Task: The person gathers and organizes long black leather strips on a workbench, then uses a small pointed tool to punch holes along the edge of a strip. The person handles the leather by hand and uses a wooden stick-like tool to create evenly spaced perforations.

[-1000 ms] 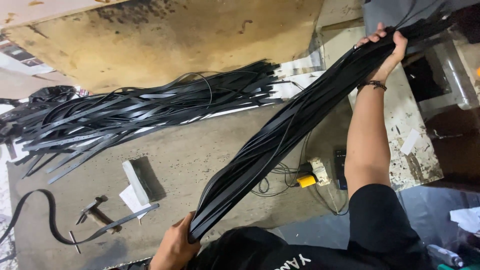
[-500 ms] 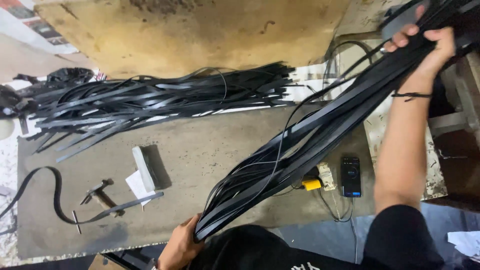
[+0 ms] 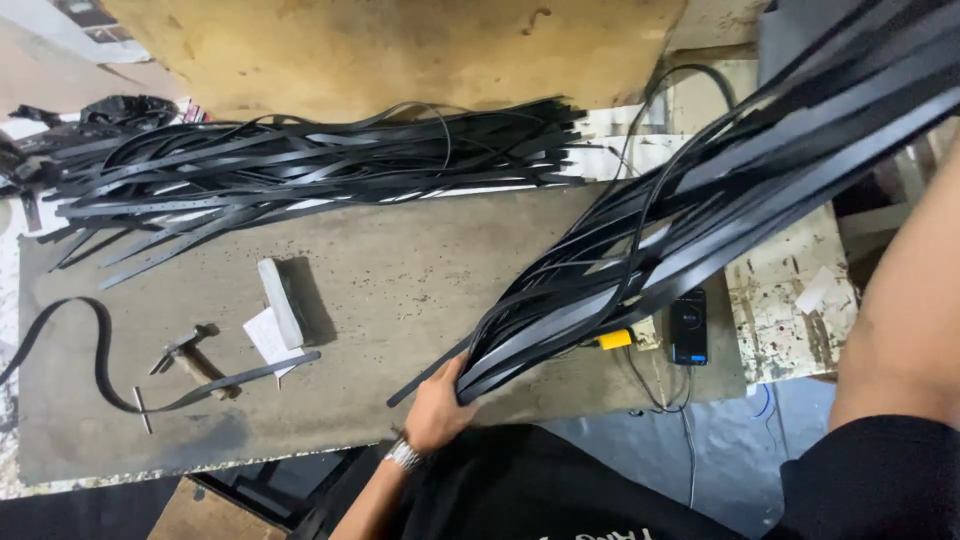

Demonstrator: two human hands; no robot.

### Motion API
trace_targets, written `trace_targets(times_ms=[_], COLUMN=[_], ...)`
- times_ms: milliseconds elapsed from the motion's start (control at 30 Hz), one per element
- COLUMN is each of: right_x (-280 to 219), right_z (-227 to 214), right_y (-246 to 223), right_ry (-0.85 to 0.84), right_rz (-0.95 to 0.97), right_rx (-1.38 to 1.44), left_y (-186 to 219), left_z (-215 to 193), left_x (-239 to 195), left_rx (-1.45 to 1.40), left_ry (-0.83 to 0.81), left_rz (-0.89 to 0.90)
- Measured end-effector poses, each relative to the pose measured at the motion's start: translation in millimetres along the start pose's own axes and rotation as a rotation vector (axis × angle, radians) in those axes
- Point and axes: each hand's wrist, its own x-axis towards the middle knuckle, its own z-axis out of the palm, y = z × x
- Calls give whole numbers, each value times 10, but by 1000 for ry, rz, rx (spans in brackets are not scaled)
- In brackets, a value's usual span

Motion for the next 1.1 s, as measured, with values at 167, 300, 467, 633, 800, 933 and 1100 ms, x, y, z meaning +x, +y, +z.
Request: trace_targets(times_ms=[167,300,467,633,800,933,1100], right_x=[103,260,427,188,126,-29,-333], right_z=[1159,2241,3016,4109,4134,4307,4478], right_y=[316,670,849,1022,1568,1553,1520], right_ry=[-48,-81,-138,-106,-76,5,152], right_rz=[-27,-51,-68,-103,-304,-86,280], right_rx=[35,70,122,95,4,-245,-679], left_y=[196,531,2049,2689,2446,2052,1754], left_z=[252,-153,-1126,-1109,-890,-603,-597], left_x=[308,370,91,360,611,891,785], left_rx=[-96,280,-277,-350,-424,-644,-849], left_ry=[-52,-250,250,288,295,241,165], left_rz=[13,102,500,668,512,464,549])
